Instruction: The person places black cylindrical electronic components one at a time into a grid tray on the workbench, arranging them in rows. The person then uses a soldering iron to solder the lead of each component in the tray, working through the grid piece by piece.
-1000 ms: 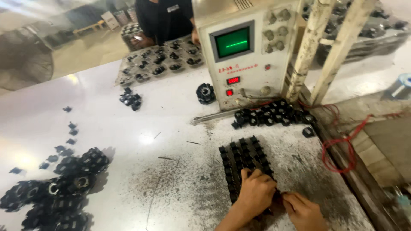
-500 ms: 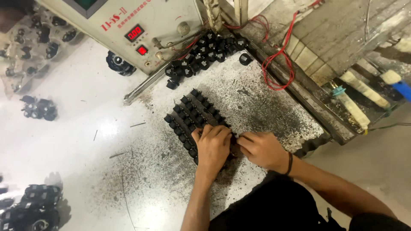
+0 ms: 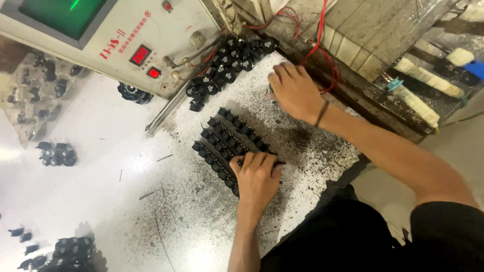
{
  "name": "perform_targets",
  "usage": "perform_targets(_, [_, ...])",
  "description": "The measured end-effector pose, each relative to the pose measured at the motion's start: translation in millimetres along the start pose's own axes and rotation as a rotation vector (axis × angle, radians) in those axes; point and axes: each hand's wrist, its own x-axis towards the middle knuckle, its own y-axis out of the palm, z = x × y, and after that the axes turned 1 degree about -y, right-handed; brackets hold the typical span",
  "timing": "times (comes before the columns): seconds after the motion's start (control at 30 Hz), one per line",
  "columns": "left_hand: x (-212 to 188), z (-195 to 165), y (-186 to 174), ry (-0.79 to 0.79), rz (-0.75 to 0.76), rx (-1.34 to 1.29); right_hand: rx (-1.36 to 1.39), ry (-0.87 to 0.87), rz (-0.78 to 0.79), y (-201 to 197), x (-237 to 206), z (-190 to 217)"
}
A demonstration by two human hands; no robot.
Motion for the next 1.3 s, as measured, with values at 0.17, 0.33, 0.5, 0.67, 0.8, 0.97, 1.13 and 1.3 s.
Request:
perform_targets(0.17, [-3, 2, 6, -0.001, -0.016, -0.003, 0.0, -0.226, 0.327, -51, -92, 41])
perform_targets(0.33, [-8, 4, 2, -0.009, -0.037, -0.066, 0.284, -0.192, 0.386, -62, -150, 74])
perform_targets(0.5, [-6, 4, -1, -0.022, -0.018, -0.097, 0.445, -0.091, 0.099, -38, -155, 88])
perform_targets(0.67, [-8, 0, 2, -0.001, -0.015, -0.061, 0.436, -0.006, 0.041, -39, -146, 93])
perform_targets(0.8, [-1, 13, -6, 0.061, 0.027, -0.133, 0.442, 0.043, 0.104, -56, -117, 76])
perform_targets(0.97, [58, 80, -19, 0.0, -0.155, -0.055, 0.116, -0.051, -0.14, -28, -8, 11])
perform_targets(1.13, [107, 125, -14, -0.127, -0.151, 0.012, -0.126, -0.212, -0.111, 9, 78, 1])
perform_targets(1.3, [103, 133, -2, -0.112, -0.065, -0.167, 0.153, -0.121, 0.001, 9, 57, 10])
